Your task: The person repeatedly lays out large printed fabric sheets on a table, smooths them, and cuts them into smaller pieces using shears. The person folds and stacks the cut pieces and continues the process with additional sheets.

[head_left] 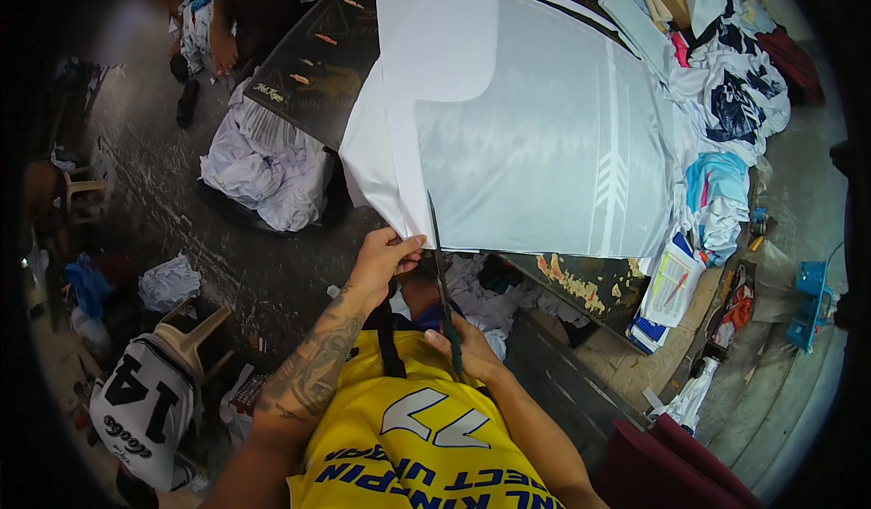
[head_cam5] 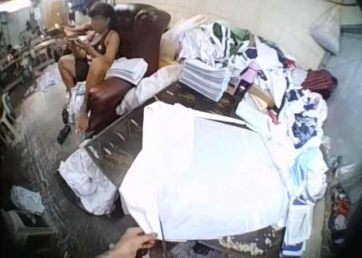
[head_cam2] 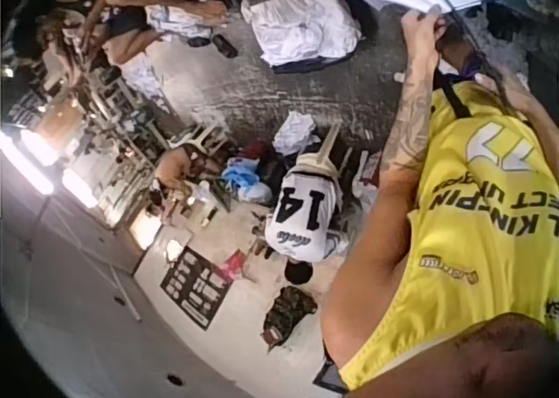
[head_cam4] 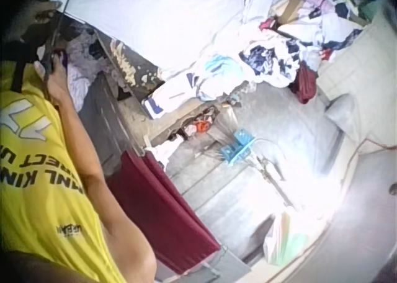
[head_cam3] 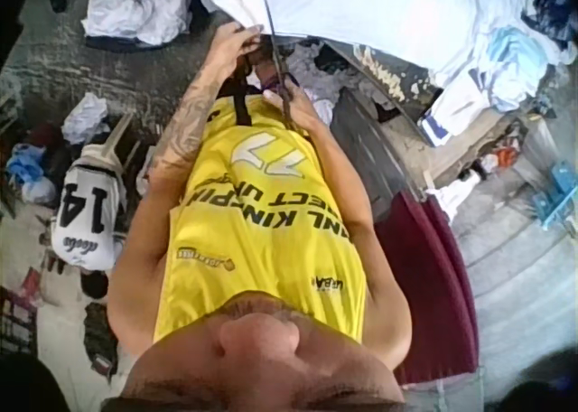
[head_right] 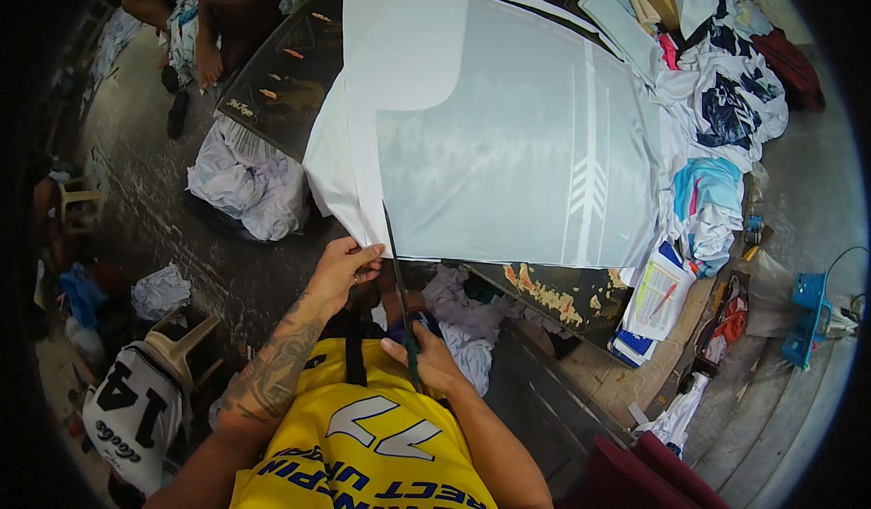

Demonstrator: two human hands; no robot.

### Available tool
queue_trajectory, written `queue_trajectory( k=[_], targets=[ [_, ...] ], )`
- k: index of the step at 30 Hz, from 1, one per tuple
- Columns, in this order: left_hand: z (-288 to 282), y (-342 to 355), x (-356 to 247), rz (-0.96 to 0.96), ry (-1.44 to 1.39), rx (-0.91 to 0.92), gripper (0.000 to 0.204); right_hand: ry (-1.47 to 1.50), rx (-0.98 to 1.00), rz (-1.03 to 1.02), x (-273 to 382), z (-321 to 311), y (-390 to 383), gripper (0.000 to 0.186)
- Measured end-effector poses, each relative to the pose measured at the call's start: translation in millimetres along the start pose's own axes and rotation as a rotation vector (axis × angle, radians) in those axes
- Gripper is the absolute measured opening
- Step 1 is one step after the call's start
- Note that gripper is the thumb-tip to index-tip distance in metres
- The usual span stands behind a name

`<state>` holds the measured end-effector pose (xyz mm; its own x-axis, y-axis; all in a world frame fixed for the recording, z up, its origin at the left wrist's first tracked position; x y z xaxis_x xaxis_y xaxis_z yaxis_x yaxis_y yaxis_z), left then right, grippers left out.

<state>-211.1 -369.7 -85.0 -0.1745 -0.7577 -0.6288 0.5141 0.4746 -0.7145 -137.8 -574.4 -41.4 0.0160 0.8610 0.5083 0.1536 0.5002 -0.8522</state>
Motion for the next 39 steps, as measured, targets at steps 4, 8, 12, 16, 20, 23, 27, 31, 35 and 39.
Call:
queue_trajectory(
  k=[4,8,12,16,20,23,27,31,35,39],
  targets=[
    [0.3,1.8,2.3,-0.027,0.023,0.022,0.021,0.077,0.049,0.097,9.2,0.5,1.9,0.072],
    [-1.1,2.8,0.1,0.019,0.01,-0.006,0.021,0.212,0.007,-0.012,44.3,-16.0,8.9,0.058],
    [-1.9,0.6,-7.2,0.07,0.022,-0.007,0.019,0.147,0.08,0.223,54.4,-17.7,25.1,0.069],
    [-4.1,5.6,-3.6,0.048,0.128,0.005,0.019,0.336,0.053,-0.054,108.5,-34.6,46.0,0.07],
    [-13.5,11.7,8.1,-0.006,0.231,-0.049,0.021,0.178,0.022,0.216,97.1,-41.1,64.8,0.071],
    [-9.8,3.1,-22.1,0.128,0.27,0.077,0.027,0.357,0.037,0.018,130.9,-47.3,79.4,0.069],
    [-54.0,-22.9,-167.9,0.549,0.816,-0.245,0.025,0.191,-0.046,0.163,134.0,-53.2,68.2,0.072],
    [-67.3,-2.2,-358.2,1.304,0.622,-0.343,0.026,0.274,-0.068,0.26,124.2,-3.5,22.0,0.071],
    [19.6,131.1,-371.4,1.344,1.253,0.035,0.032,0.686,-0.163,0.097,147.7,95.8,22.7,0.061],
    [44.4,180.3,-329.6,1.396,1.579,0.287,0.034,1.243,-0.126,-0.039,225.8,168.4,101.4,0.055]
  ],
)
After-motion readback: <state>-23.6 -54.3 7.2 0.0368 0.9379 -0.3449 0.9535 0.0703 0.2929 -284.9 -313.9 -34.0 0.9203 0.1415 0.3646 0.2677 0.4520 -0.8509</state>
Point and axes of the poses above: each hand's wrist, its own y-axis towards the middle knuckle, its own z-axis out of the palm, x = y × z, the point moved 10 cm from there along y, towards the middle knuckle, and after that the axes turned 5 degrees about z, right-handed, at the moved point
